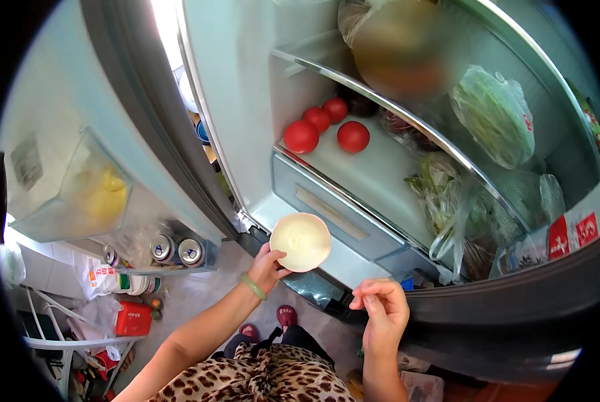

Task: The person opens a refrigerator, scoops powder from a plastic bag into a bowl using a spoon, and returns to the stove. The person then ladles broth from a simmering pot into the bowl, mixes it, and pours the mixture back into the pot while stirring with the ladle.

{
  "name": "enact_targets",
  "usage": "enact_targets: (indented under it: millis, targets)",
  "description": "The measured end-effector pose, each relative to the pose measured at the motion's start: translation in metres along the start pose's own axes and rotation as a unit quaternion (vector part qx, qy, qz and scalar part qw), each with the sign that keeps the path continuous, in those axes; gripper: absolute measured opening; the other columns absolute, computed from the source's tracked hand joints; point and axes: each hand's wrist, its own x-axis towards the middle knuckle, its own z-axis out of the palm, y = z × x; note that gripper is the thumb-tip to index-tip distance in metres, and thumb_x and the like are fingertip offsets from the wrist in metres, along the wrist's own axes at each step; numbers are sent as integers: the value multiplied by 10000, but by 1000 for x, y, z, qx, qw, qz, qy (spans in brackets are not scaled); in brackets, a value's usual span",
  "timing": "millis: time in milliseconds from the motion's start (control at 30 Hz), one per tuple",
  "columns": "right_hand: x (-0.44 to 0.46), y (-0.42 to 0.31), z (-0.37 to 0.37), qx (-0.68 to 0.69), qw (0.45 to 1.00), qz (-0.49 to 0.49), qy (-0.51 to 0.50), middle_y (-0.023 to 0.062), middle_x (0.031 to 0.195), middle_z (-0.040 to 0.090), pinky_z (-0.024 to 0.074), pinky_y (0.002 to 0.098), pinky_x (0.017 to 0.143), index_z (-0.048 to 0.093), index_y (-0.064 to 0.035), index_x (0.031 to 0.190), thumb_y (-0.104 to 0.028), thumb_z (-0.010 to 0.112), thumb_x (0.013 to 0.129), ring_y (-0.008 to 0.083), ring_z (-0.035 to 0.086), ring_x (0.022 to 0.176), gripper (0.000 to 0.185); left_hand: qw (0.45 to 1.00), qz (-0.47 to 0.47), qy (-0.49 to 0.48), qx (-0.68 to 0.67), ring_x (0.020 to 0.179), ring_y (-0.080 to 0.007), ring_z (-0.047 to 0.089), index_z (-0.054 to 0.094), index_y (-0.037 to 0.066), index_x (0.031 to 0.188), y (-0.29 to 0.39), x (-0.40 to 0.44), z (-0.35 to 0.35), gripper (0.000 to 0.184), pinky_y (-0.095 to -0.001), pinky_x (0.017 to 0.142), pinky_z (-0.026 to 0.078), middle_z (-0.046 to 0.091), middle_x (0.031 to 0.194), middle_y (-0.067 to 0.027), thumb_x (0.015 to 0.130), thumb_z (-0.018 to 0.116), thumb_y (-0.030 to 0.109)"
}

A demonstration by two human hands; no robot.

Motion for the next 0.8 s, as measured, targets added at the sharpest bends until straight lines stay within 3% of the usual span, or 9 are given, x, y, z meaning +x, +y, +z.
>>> enact_targets:
  millis: [167, 367, 467, 567, 600, 700, 733, 767, 800]
  targets:
    - [6, 2, 8, 1, 999, 13, -30, 145, 878, 615, 473, 256, 642, 573, 15, 895, 25, 557, 909, 155, 574, 670, 23, 999, -36, 33, 16, 1114, -258, 547, 351, 86, 1329, -4, 24, -1, 545, -518, 935, 461, 493, 1236, -96, 843, 597, 67]
    - [6, 0, 31, -8, 999, 11, -35, 145, 877, 615, 472, 258, 639, 576, 16, 893, 23, 559, 909, 160, 577, 675, 25, 999, -29, -2, -23, 1129, -244, 530, 342, 106, 1346, -18, 37, -13, 598, -487, 919, 453, 483, 1258, -84, 850, 673, 141]
    - [7, -3, 49, -24, 998, 7, -55, 145, 878, 615, 472, 257, 638, 578, 15, 891, 21, 560, 909, 162, 576, 672, 26, 998, -32, 47, 8, 1135, -230, 519, 285, 111, 1407, -10, 14, -6, 715, -476, 890, 459, 469, 1280, -82, 831, 706, 153]
    - [11, -11, 72, -34, 996, -8, -84, 147, 878, 616, 473, 258, 627, 580, 20, 881, 18, 565, 906, 165, 579, 670, 29, 993, -29, 51, 104, 1122, -203, 526, 299, 103, 1434, -2, -20, -14, 765, -405, 888, 471, 493, 1266, -88, 813, 740, 173]
    - [13, -11, 77, -24, 995, -27, -95, 151, 881, 616, 476, 261, 611, 581, 22, 870, 23, 573, 898, 166, 582, 653, 28, 987, 3, -55, 151, 1113, -192, 540, 335, 100, 1427, 0, -35, -25, 722, -372, 895, 473, 523, 1240, -87, 827, 731, 168]
    - [24, -30, 112, 31, 978, -121, -170, 161, 801, 563, 497, 280, 552, 544, 17, 814, 30, 576, 868, 185, 567, 593, 64, 936, 154, -224, 225, 1076, -165, 585, 489, 69, 1327, 17, -102, -53, 488, -301, 904, 482, 612, 1156, -70, 880, 673, 139]
    - [27, -42, 124, 47, 965, -148, -211, 173, 788, 559, 499, 284, 533, 540, 14, 810, 37, 560, 852, 191, 568, 585, 51, 920, 180, -209, 277, 1071, -167, 594, 514, 66, 1303, 57, -146, -48, 439, -319, 908, 487, 620, 1160, -66, 891, 654, 122]
    - [27, -57, 149, 36, 952, -195, -233, 120, 726, 509, 432, 215, 463, 490, -20, 771, 4, 541, 848, 138, 501, 518, 95, 905, 193, -199, 323, 1066, -169, 602, 538, 63, 1279, 97, -200, -39, 391, -337, 912, 491, 627, 1165, -61, 902, 635, 105]
    - [28, -67, 165, 52, 937, -229, -258, 123, 723, 512, 432, 213, 464, 493, -18, 770, 1, 537, 847, 138, 504, 520, 91, 853, 309, -150, 392, 1047, -180, 612, 580, 60, 1227, 130, -244, -35, 351, -332, 897, 492, 638, 1147, -73, 884, 648, 94]
